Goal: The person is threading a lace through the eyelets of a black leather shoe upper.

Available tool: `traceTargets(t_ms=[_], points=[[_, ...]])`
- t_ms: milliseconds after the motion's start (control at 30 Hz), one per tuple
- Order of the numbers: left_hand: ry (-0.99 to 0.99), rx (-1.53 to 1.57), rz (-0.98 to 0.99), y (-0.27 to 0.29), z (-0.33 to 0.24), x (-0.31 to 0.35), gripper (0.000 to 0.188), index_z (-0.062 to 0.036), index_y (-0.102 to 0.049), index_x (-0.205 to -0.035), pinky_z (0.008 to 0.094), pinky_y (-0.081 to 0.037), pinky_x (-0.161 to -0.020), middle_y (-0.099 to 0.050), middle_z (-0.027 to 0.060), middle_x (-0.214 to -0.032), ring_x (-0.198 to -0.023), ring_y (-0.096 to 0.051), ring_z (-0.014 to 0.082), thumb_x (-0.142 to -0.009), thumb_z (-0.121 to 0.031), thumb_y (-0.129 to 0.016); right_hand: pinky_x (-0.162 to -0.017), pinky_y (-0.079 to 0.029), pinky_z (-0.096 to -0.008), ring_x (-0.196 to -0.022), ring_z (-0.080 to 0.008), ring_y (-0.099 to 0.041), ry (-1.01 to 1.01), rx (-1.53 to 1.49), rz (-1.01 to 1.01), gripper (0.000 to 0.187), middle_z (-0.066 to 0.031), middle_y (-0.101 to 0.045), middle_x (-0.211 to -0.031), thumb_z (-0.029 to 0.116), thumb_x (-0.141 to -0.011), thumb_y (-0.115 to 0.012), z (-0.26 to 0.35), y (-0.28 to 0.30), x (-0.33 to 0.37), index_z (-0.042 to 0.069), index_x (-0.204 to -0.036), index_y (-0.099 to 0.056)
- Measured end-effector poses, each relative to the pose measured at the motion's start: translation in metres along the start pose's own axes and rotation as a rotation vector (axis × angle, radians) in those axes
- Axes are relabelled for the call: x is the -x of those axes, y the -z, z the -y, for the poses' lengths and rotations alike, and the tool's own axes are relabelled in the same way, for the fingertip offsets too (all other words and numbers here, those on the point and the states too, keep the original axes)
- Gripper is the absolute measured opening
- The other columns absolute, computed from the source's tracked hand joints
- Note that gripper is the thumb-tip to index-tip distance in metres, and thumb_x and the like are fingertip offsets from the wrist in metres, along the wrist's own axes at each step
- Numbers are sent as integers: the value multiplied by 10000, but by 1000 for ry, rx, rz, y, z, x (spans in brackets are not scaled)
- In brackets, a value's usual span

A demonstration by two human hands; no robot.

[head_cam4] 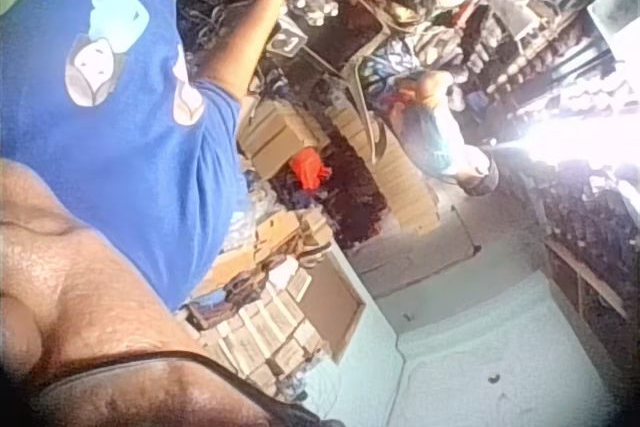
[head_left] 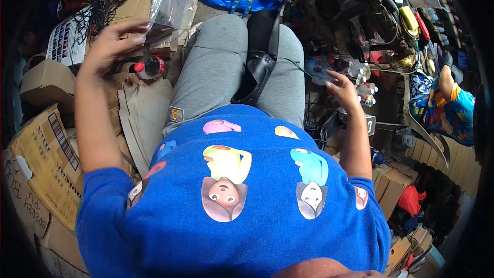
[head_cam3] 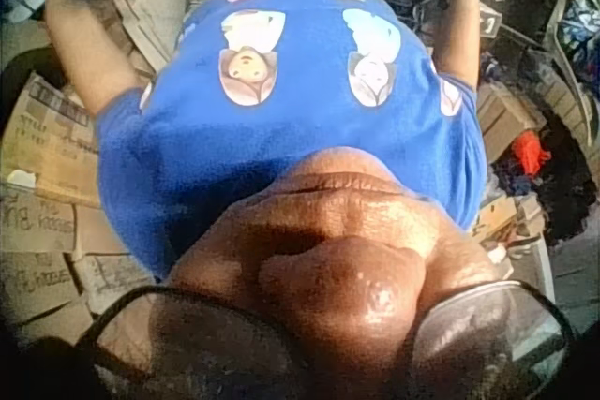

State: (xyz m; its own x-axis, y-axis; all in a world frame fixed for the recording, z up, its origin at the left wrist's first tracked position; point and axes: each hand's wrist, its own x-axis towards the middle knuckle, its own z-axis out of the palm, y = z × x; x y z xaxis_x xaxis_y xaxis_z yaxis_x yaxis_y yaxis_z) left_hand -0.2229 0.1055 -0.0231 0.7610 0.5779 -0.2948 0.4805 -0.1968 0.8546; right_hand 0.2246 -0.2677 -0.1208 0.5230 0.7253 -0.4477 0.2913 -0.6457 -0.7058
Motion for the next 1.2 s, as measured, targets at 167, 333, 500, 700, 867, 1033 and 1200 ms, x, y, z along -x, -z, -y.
traceTargets(t_ms=[167, 333, 500, 700, 867, 1033, 1200], points=[[-143, 83, -524, -30, -34, 18, 424, -52, -561, -1199, 279, -468, -835, -594, 76, -1117, -989, -568, 150, -796, -127, -668, -837, -467, -315, -986, -181, -567, 372, 76, -209, 549, -117, -569, -1075, 109, -780, -691, 81, -1, -2, 164, -1297, -517], [-237, -548, -25, -187, -87, -19, 846, -13, -446, -1225, 443, -455, -891, -453, 194, -1216, -1049, -543, 384, -621, -509, -769, -797, -474, -373, -901, -267, -617, 749, 530, 101, 480, -119, -623, -975, 334, -795, -678, 193, -52, -18, 230, -1247, -552], [-375, -659, 91, -215, -75, -42, 529, -36, -508, -1056, 444, -484, -775, -561, 173, -984, -889, -588, 363, -684, -347, -719, -712, -469, -413, -817, -306, -635, 548, 713, -4, 389, -132, -657, -840, 401, -735, -712, 185, -54, -30, 90, -958, -639], [-519, -533, 226, -215, -65, -50, 404, -39, -560, -989, 429, -479, -773, -581, 172, -948, -889, -586, 355, -683, -269, -690, -571, -412, -269, -637, -85, -479, 411, 269, -7, 313, -29, -552, -668, 258, -735, -761, 149, -43, -11, 17, -788, -569], [-547, -588, 312, -210, -76, -62, 433, -22, -595, -984, 416, -482, -775, -593, 159, -937, -893, -589, 346, -690, -323, -699, -580, -425, -267, -649, -70, -469, 325, -4, 84, 323, -8, -561, -680, 267, -731, -775, 117, -49, -33, 27, -807, -572], [-643, -389, 123, -188, -68, -92, 445, -66, -635, -1052, 375, -468, -851, -585, 132, -1058, -961, -583, 297, -716, -343, -728, -620, -432, -291, -692, -135, -521, 486, 133, -65, 323, -37, -566, -757, 244, -725, -775, 136, -69, -30, 36, -860, -569], [-578, -156, 88, -214, -62, -132, 395, -59, -582, -1040, 362, -429, -907, -549, 136, -1086, -1039, -535, 272, -719, -244, -717, -678, -477, -394, -770, -308, -604, 608, 351, -65, 372, -156, -602, -832, 337, -732, -729, 165, -54, 4, 33, -916, -623]])
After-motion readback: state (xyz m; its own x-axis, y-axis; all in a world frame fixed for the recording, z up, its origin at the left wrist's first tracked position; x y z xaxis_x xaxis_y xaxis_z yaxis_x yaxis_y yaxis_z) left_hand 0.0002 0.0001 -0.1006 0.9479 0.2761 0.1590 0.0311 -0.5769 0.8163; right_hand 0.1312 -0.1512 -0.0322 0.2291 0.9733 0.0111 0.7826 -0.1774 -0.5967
